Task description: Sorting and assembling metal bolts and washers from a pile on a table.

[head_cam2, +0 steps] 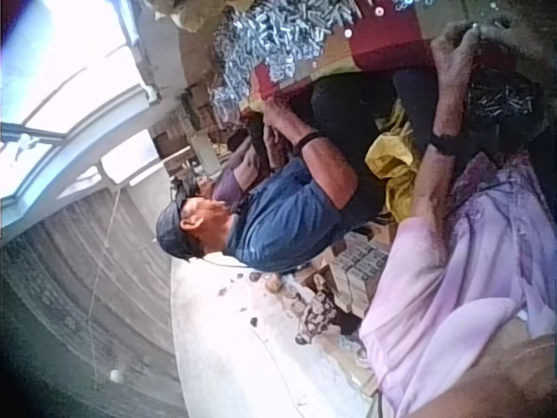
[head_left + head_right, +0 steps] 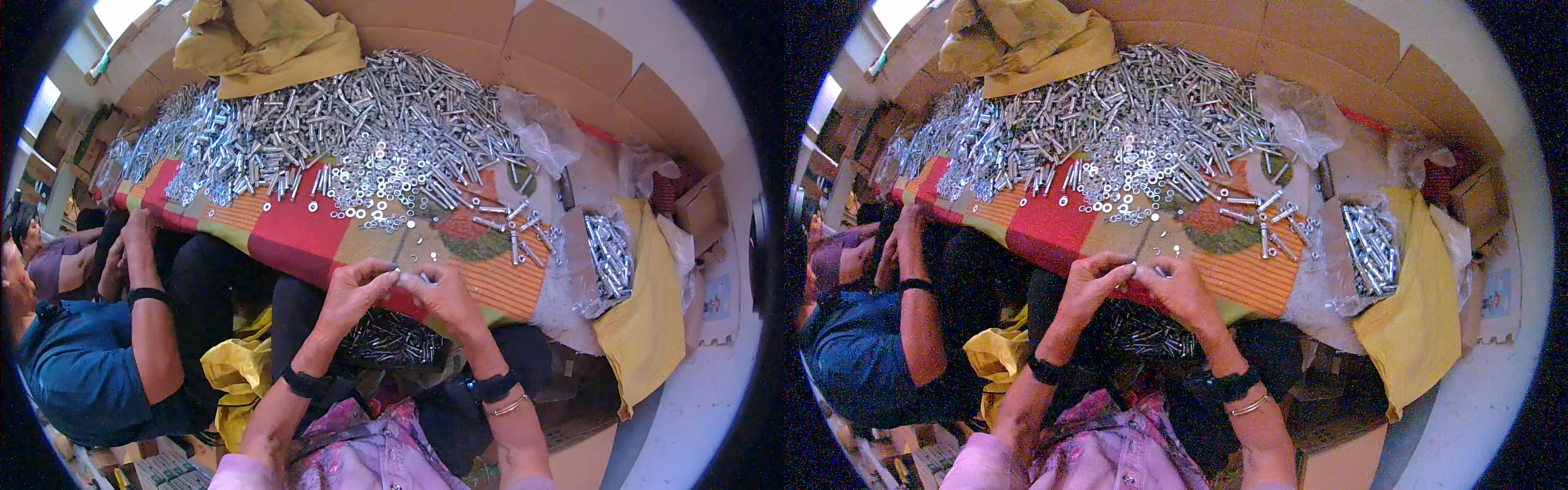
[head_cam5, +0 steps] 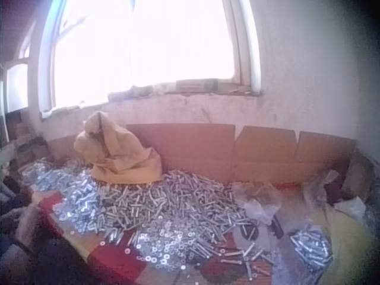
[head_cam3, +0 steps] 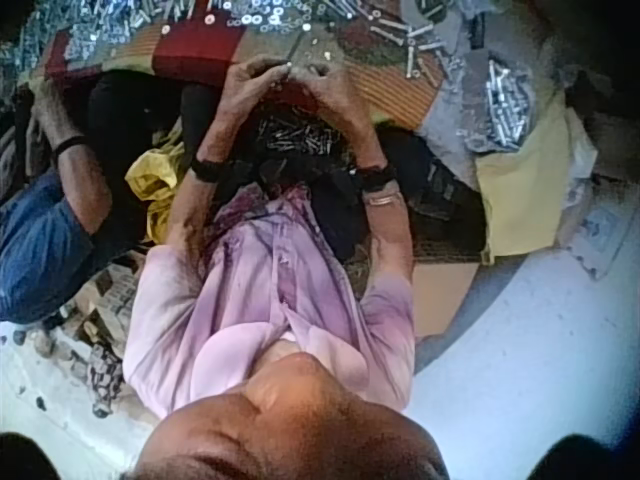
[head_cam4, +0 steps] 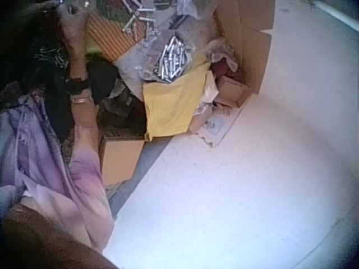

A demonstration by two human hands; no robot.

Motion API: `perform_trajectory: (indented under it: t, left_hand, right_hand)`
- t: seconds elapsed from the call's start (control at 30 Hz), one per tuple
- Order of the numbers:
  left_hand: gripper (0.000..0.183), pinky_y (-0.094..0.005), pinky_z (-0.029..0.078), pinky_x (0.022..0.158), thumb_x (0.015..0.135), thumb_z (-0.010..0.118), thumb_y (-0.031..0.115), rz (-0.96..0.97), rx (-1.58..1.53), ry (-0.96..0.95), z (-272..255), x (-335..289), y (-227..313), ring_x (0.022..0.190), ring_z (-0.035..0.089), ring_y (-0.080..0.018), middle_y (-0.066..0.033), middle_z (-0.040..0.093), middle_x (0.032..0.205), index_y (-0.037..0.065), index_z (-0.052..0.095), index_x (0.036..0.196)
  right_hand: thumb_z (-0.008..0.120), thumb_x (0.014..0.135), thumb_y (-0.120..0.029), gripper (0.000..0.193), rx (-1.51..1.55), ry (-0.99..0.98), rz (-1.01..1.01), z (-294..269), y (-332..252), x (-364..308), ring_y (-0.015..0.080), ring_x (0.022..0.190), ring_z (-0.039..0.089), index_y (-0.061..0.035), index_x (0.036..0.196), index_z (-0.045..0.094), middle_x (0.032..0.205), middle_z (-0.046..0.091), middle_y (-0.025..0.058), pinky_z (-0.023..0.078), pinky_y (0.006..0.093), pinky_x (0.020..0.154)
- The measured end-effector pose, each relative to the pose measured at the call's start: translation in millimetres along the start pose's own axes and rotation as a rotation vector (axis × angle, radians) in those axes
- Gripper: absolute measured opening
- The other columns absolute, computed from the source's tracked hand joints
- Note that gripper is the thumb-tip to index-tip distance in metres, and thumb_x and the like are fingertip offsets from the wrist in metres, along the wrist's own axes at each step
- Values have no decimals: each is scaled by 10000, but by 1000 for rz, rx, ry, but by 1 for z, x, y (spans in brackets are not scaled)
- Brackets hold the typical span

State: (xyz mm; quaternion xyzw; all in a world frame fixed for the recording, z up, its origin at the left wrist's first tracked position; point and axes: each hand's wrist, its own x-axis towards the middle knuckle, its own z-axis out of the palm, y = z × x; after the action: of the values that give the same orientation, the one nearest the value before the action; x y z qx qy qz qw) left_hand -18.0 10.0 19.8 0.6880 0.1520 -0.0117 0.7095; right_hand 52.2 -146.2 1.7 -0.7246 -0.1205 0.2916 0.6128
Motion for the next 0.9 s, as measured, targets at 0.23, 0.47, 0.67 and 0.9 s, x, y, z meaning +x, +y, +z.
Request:
perform_trajectory:
  t: [0.23, 0.47, 0.67, 0.9]
  left_hand:
    - [166, -202, 417, 527, 818, 604, 155, 81, 25, -25, 10, 0, -2, 597, 522, -53, 3, 598, 687, 4, 639, 878]
    - [173, -198, 428, 533, 831, 587, 134, 68, 5, 79, 25, -3, -1, 614, 528, -45, 1, 594, 700, -20, 622, 903]
    - [167, -231, 446, 644, 840, 558, 105, 297, 45, 258, 16, 25, 9, 737, 575, -117, -43, 620, 805, -12, 612, 948]
    - [135, -380, 376, 739, 750, 604, 135, 737, 1038, 524, -14, 94, -13, 871, 502, -271, -73, 557, 895, 51, 628, 853]
  right_hand:
    - [587, 793, -233, 264, -138, 50, -73, -6, -6, 0, 74, 551, 476, 15, 703, 591, 588, 529, 20, 370, 257, 476]
    - [494, 853, -204, 243, -93, -50, -125, 5, -8, -3, 107, 526, 521, 20, 826, 583, 602, 562, 36, 421, 252, 501]
    - [477, 892, -262, 276, 670, -3, 21, -5, -1, -4, 53, 383, 410, -13, 976, 562, 642, 592, 44, 305, 190, 330]
    - [524, 873, -237, 219, 1014, 9, 58, -2, -6, 3, 17, 379, 340, -44, 970, 561, 625, 540, -1, 227, 149, 310]
